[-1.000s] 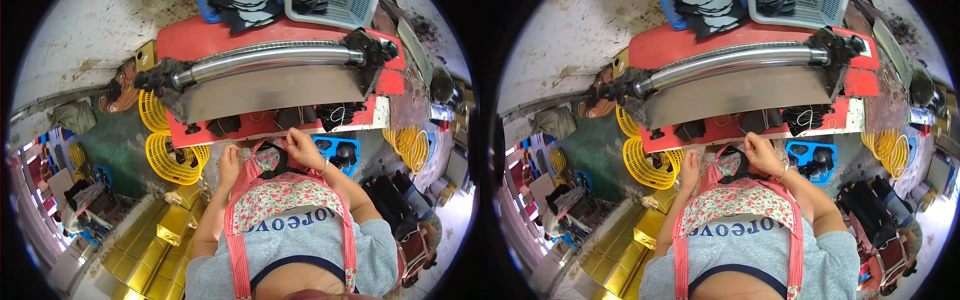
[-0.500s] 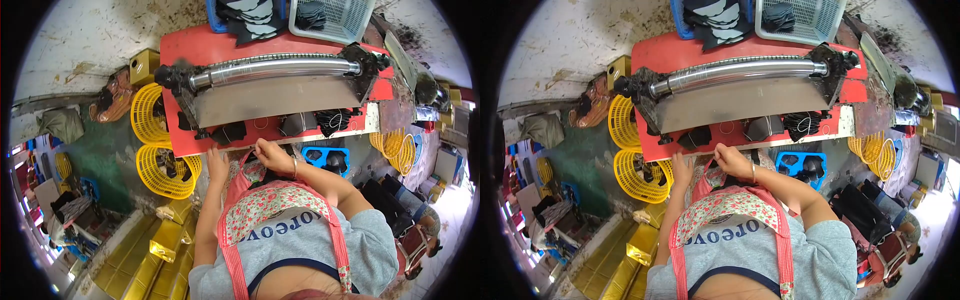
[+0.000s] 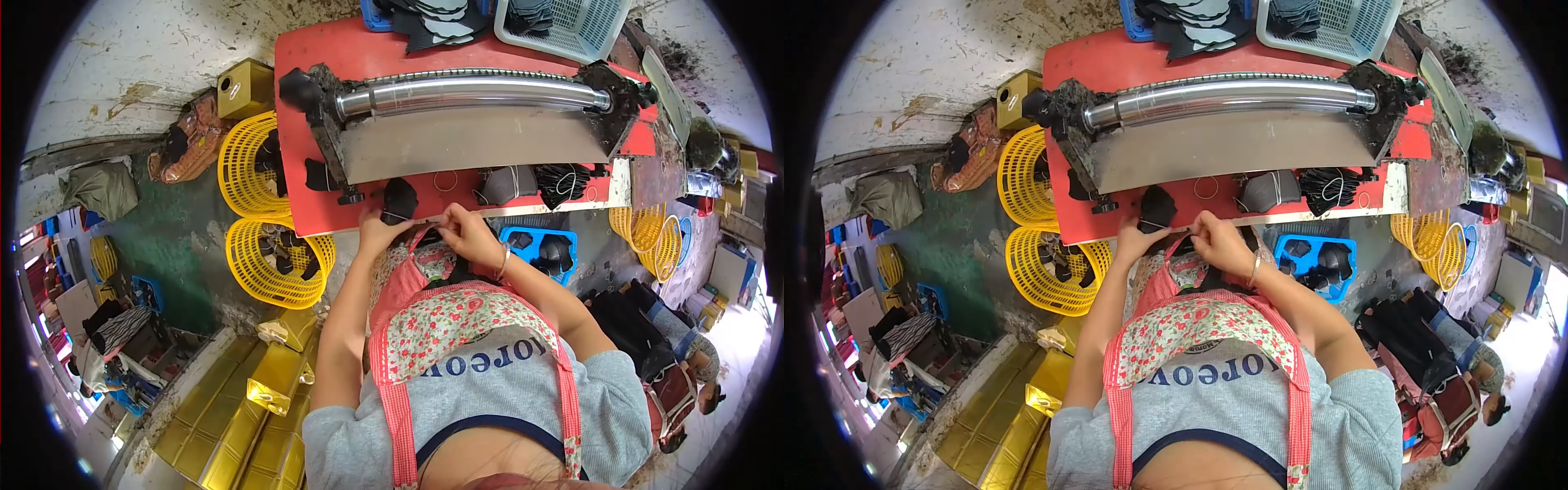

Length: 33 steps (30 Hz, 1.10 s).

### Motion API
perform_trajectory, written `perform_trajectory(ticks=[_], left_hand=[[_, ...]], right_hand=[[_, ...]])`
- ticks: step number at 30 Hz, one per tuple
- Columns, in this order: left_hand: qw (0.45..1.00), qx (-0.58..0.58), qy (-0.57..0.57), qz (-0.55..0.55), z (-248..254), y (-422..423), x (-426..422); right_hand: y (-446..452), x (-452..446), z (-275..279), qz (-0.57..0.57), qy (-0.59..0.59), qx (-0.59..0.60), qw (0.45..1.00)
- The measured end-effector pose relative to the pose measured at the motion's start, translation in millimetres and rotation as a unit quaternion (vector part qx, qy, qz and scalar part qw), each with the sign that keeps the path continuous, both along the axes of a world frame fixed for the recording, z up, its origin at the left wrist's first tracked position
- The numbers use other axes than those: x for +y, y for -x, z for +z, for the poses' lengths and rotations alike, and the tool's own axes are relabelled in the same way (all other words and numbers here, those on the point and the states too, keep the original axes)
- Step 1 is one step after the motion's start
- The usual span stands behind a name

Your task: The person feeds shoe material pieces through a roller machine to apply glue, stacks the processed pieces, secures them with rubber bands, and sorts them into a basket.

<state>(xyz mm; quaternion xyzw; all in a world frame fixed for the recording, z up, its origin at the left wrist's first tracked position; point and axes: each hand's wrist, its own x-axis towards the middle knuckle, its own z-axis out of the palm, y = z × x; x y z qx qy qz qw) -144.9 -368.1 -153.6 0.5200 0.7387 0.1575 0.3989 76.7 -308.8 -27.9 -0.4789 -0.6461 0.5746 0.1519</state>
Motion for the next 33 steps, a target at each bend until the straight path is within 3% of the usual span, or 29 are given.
perform_trajectory(ticks=[1, 3, 5, 7, 9, 11, 13, 16, 18, 20, 21, 22, 24, 26, 28, 30, 32, 33], left_hand=[[0.996, -0.069, 0.037, 0.032, 24.9, -3.5, -0.6], [0.968, -0.204, 0.107, 0.099, 72.5, -15.2, -5.2], [0.969, -0.233, 0.043, 0.071, 77.1, -24.7, -18.5], [0.975, -0.215, 0.027, 0.041, 100.5, -25.4, -23.5], [0.951, -0.301, -0.006, 0.065, 104.7, -28.4, -31.5], [0.917, -0.379, -0.017, 0.124, 111.4, -34.4, -36.1], [0.948, -0.297, -0.003, 0.114, 112.2, -32.1, -38.2], [0.983, -0.18, -0.035, 0.033, 117.0, -25.4, -41.4], [0.989, -0.136, -0.05, -0.041, 125.1, -30.5, -35.5], [0.989, -0.108, -0.039, -0.09, 143.5, -40.8, -34.6], [0.984, -0.131, -0.048, -0.11, 154.9, -46.1, -29.7], [0.979, -0.15, -0.054, -0.124, 167.3, -49.2, -25.0], [0.97, -0.185, -0.059, -0.143, 176.4, -50.8, -23.8], [0.961, -0.22, -0.061, -0.155, 178.4, -50.6, -22.7], [0.96, -0.28, 0.011, -0.031, 145.7, -48.0, -26.3], [0.956, -0.271, 0.109, 0.035, 110.4, -36.4, -30.0], [0.966, -0.229, 0.1, 0.069, 64.1, -19.2, -33.9], [0.962, -0.243, 0.09, 0.092, 50.7, -14.0, -30.3]], right_hand=[[8.0, -0.9, 4.8, 0.008, -0.002, 0.032, 0.999], [24.5, -0.4, 5.5, 0.06, -0.124, 0.042, 0.99], [33.8, -3.0, 4.0, 0.122, -0.24, -0.005, 0.963], [34.1, -5.9, 3.3, 0.15, -0.251, -0.008, 0.956], [34.2, -7.2, 8.7, 0.167, -0.284, 0.011, 0.944], [31.1, -8.0, 14.3, 0.163, -0.245, 0.062, 0.954], [27.5, -15.7, 17.9, 0.118, -0.138, 0.104, 0.978], [21.2, -21.4, 46.9, 0.117, 0.114, 0.001, 0.986], [6.1, -9.1, 52.0, 0.208, -0.082, -0.089, 0.971], [-7.9, 5.7, 41.6, 0.083, -0.187, -0.027, 0.978], [-12.2, 13.2, 49.8, -0.029, -0.099, -0.015, 0.995], [-17.2, 17.3, 38.6, -0.131, -0.094, 0.001, 0.987], [-31.7, 26.4, 24.6, -0.233, -0.115, -0.074, 0.963], [-41.6, 26.7, 6.5, -0.228, -0.132, -0.094, 0.96], [-40.6, 18.6, -17.1, -0.187, -0.213, -0.109, 0.953], [-41.5, 22.3, -23.2, -0.198, -0.228, -0.147, 0.942], [-48.4, 29.1, -33.3, -0.216, -0.249, -0.165, 0.93], [-51.4, 28.6, -34.6, -0.127, -0.266, -0.18, 0.938]])
